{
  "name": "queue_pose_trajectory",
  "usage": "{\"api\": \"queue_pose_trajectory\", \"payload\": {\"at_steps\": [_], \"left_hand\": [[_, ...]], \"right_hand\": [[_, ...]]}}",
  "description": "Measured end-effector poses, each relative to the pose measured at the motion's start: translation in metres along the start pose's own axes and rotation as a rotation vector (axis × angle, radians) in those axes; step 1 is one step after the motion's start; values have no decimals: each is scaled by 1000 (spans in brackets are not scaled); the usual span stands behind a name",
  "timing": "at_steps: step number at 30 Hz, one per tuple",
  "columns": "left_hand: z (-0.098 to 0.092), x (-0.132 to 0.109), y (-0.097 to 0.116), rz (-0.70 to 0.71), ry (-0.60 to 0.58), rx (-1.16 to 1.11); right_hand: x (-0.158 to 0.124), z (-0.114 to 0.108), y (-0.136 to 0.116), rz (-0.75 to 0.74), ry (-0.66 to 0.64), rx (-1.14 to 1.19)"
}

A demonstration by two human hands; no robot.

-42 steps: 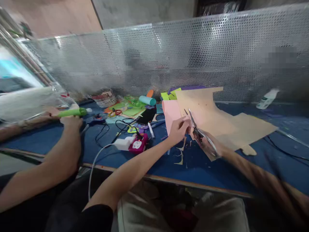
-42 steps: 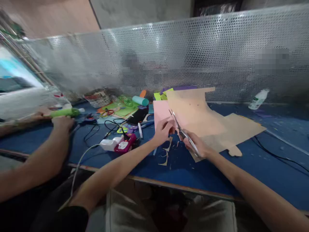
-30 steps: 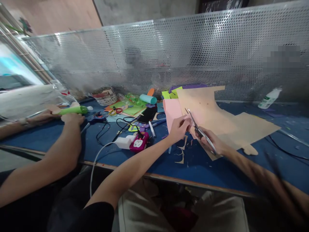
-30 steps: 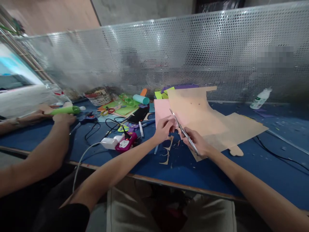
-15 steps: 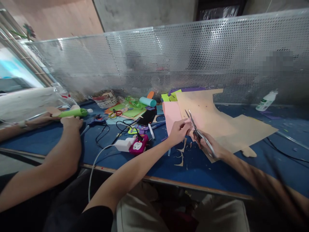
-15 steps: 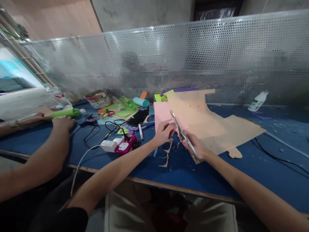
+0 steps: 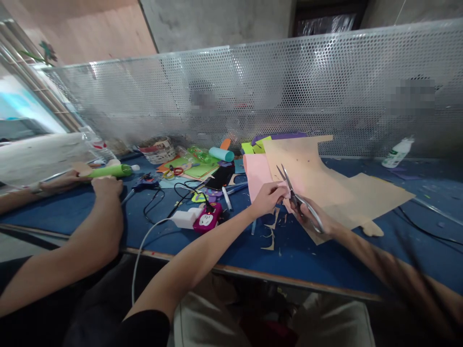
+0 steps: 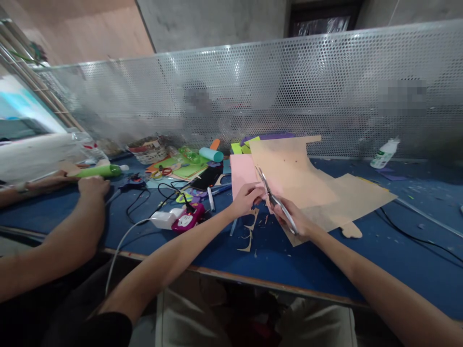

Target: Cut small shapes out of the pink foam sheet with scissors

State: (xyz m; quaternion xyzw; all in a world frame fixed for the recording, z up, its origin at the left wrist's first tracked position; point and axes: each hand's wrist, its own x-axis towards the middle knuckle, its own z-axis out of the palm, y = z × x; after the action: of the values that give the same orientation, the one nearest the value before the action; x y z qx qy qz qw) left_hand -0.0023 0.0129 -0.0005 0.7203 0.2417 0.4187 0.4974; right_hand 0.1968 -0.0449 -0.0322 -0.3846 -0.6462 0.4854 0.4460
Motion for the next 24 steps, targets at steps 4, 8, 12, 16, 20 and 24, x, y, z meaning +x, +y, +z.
{"api": "queue_pose_trajectory", "payload": {"at_steps": [4, 8, 12, 16, 20, 24], "left_hand": [[0, 4, -6, -46, 4, -15], [0, 8, -12, -25, 127, 7], [-3, 12, -18, -61, 232, 57], [-5, 14, -23, -68, 279, 109], [-5, 12, -24, -33, 287, 141], [-8, 9, -18, 11, 222, 207]], "right_hand": [[4, 5, 2, 83, 159, 43], [15, 0, 3, 49, 359, 124], [25, -27, 3, 117, 564, 467], [27, -52, 3, 170, 655, 638], [25, -54, -3, 211, 657, 678], [23, -38, -8, 151, 599, 607]]}}
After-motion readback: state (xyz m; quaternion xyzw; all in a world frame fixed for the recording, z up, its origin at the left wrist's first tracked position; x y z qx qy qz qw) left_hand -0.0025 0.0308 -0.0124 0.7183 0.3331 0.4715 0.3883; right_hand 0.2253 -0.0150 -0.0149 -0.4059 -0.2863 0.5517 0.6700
